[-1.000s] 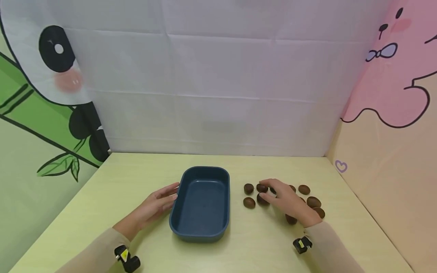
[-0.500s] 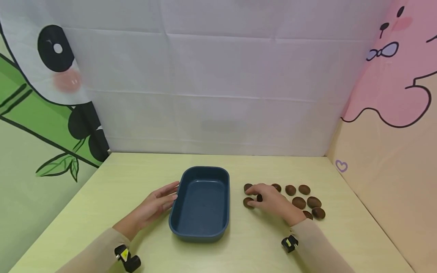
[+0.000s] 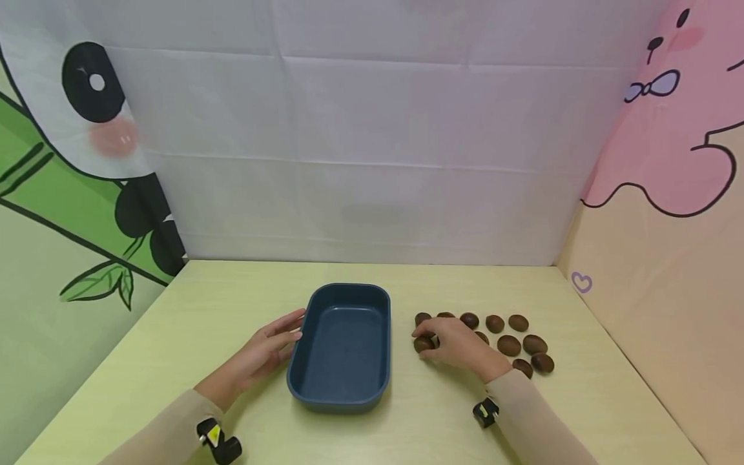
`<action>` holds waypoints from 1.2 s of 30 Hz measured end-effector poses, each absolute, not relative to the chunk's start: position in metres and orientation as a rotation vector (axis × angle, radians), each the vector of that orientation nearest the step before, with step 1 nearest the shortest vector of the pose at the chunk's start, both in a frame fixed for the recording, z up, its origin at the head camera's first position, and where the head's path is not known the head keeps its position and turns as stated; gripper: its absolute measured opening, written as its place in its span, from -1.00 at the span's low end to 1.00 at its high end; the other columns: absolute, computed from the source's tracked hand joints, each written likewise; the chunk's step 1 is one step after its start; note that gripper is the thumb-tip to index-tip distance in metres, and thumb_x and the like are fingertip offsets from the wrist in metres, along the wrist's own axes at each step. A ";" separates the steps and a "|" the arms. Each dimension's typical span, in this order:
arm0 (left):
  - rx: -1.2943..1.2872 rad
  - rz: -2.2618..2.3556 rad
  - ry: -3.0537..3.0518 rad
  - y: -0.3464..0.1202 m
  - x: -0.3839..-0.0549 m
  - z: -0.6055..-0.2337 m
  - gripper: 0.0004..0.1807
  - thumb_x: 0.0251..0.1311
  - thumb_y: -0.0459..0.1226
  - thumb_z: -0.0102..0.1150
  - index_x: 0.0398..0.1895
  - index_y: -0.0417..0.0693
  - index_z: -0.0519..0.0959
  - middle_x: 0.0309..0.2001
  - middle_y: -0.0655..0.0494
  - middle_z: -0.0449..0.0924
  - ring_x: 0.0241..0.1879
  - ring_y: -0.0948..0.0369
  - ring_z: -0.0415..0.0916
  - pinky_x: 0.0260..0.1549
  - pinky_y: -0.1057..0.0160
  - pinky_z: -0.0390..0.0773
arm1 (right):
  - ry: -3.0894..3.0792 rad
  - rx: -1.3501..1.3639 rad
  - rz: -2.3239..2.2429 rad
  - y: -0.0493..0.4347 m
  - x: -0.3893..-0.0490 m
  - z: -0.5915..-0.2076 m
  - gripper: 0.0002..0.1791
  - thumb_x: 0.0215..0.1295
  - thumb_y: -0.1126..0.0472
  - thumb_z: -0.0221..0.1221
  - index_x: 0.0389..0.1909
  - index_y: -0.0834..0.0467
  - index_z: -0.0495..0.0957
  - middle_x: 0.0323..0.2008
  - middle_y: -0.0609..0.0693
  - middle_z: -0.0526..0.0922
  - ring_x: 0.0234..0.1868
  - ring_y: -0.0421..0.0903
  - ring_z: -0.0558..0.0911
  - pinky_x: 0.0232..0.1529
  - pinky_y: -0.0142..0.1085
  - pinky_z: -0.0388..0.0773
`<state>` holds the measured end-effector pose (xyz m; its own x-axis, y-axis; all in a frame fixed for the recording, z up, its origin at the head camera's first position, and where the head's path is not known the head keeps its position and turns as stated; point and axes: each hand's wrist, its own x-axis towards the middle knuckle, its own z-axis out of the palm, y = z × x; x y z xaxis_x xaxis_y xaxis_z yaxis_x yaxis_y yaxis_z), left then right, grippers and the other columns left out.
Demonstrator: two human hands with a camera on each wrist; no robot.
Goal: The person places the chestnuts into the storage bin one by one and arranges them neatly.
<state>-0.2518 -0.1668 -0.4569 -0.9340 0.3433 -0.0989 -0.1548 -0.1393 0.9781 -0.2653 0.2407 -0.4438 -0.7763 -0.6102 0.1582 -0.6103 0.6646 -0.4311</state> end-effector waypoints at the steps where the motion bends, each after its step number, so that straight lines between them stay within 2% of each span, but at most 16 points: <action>1: 0.209 2.140 1.807 -0.167 -0.252 -0.457 -0.34 0.44 -0.37 0.05 0.56 -0.15 0.14 0.52 -0.18 0.10 0.45 -0.07 0.15 0.34 -0.05 0.25 | -2.870 1.053 0.737 0.240 -0.265 -0.443 -0.62 0.20 0.18 0.43 0.05 0.09 0.65 -0.04 -0.13 0.68 -0.04 -0.14 0.63 -0.04 -0.15 0.58; 11: 0.185 2.140 1.823 -0.164 -0.253 -0.454 -0.36 0.45 -0.37 0.05 0.55 -0.12 0.17 0.51 -0.15 0.13 0.43 -0.03 0.19 0.33 -0.05 0.27 | -2.893 1.029 0.733 0.240 -0.266 -0.439 -0.65 0.19 0.18 0.44 0.00 0.09 0.68 -0.04 -0.10 0.68 -0.01 -0.07 0.62 -0.05 -0.15 0.57; 22: 0.183 2.134 1.822 -0.163 -0.253 -0.453 -0.35 0.44 -0.36 0.07 0.55 -0.11 0.17 0.51 -0.13 0.13 0.41 0.00 0.23 0.31 -0.02 0.31 | -2.877 1.019 0.734 0.239 -0.268 -0.422 -0.65 0.18 0.22 0.43 0.00 0.14 0.69 -0.12 -0.12 0.69 -0.10 -0.15 0.64 -0.08 -0.16 0.59; 30: 0.192 2.143 1.812 -0.164 -0.253 -0.455 -0.36 0.45 -0.38 0.03 0.55 -0.15 0.15 0.51 -0.17 0.12 0.43 -0.05 0.17 0.31 -0.02 0.31 | -2.828 1.092 0.792 0.235 -0.274 -0.405 -0.66 0.23 0.28 0.38 0.03 0.20 0.67 -0.12 -0.09 0.70 -0.15 -0.14 0.65 -0.14 -0.14 0.63; 36: 0.198 2.149 1.805 -0.165 -0.252 -0.457 -0.35 0.44 -0.38 0.04 0.55 -0.17 0.14 0.51 -0.17 0.11 0.44 -0.06 0.15 0.30 -0.01 0.32 | -2.833 1.107 0.873 0.225 -0.281 -0.389 -0.65 0.26 0.27 0.37 0.07 0.19 0.64 -0.07 -0.06 0.68 -0.07 -0.09 0.66 -0.11 -0.28 0.65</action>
